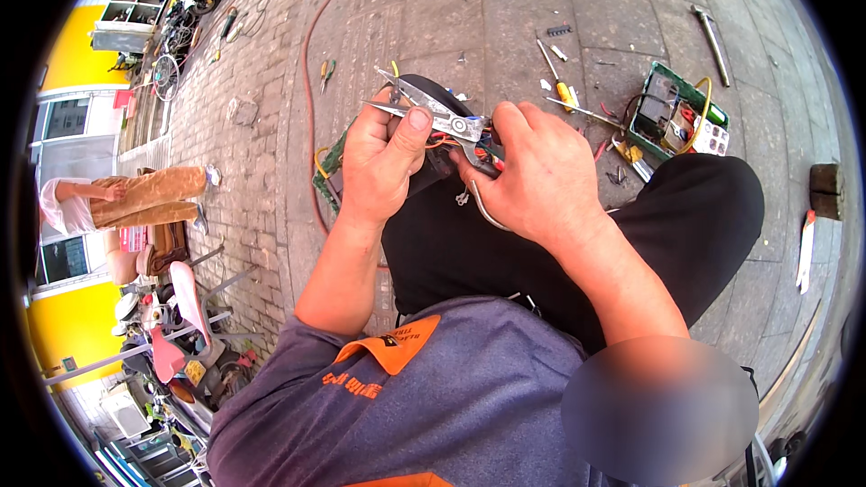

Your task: The person sits on the ground and uses pliers to strip insulation from multiple colored wires. They then use a soldering iron to solder the exposed wire ends, holding the wires with pliers during the process.

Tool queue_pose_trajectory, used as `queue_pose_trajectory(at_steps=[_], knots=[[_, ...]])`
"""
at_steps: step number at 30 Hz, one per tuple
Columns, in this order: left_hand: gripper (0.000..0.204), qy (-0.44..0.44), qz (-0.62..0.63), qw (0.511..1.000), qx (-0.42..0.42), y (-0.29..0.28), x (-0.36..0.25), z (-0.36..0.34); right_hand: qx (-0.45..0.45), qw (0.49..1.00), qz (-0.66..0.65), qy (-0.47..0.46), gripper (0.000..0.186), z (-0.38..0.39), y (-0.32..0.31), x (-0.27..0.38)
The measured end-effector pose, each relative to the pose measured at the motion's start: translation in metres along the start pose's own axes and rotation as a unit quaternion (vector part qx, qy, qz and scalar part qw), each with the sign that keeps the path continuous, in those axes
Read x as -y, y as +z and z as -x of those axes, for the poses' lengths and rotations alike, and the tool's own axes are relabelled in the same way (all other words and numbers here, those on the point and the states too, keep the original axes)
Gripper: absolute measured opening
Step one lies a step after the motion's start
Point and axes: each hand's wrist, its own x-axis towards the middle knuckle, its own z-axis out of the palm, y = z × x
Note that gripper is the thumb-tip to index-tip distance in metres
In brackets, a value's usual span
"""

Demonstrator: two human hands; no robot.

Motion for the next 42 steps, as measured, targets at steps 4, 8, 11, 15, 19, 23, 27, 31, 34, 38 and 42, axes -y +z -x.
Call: queue_pose_trajectory(at_steps=[4, 8, 11, 15, 19, 23, 27, 31, 34, 38, 42], knots=[[0.032, 0.011, -0.013, 1.000, -0.004, 0.002, 0.003, -0.001, 0.001, 1.000, 0.005, 0.000, 0.044, 0.000, -0.001, -0.001], [0.035, 0.026, -0.037, 0.999, -0.029, 0.007, 0.004, 0.000, -0.015, 1.000, 0.017, -0.004, 0.044, 0.001, 0.001, -0.002], [0.036, 0.015, -0.037, 0.998, -0.040, 0.008, 0.002, 0.001, -0.015, 1.000, 0.016, -0.004, 0.044, 0.001, 0.001, -0.003], [0.035, 0.008, 0.018, 0.999, -0.029, 0.008, 0.006, 0.000, -0.004, 1.000, -0.014, 0.015, 0.045, 0.000, -0.002, -0.002], [0.029, -0.021, 0.169, 0.985, 0.025, -0.002, 0.008, -0.002, 0.012, 0.995, -0.060, 0.074, 0.044, -0.002, -0.004, 0.001], [0.026, -0.041, 0.242, 0.969, 0.009, 0.001, 0.002, -0.004, 0.007, 0.996, -0.054, 0.070, 0.041, -0.002, -0.002, -0.004], [0.027, -0.075, 0.200, 0.976, -0.031, 0.008, -0.010, -0.002, -0.018, 0.997, -0.056, 0.046, 0.039, 0.001, 0.002, -0.007], [0.029, -0.037, 0.118, 0.992, -0.020, 0.006, -0.007, -0.001, -0.018, 0.999, -0.041, 0.028, 0.037, 0.001, 0.003, -0.009], [0.038, -0.012, 0.062, 0.998, -0.015, 0.008, -0.010, -0.001, -0.018, 0.999, -0.032, 0.027, 0.036, 0.002, 0.003, -0.009], [0.031, 0.003, 0.066, 0.997, -0.030, 0.011, -0.017, 0.000, -0.024, 0.998, -0.051, 0.030, 0.035, 0.002, 0.002, -0.009], [0.024, -0.014, 0.139, 0.989, -0.047, 0.006, -0.020, 0.005, -0.014, 0.994, -0.092, 0.052, 0.033, 0.001, 0.001, -0.007]])
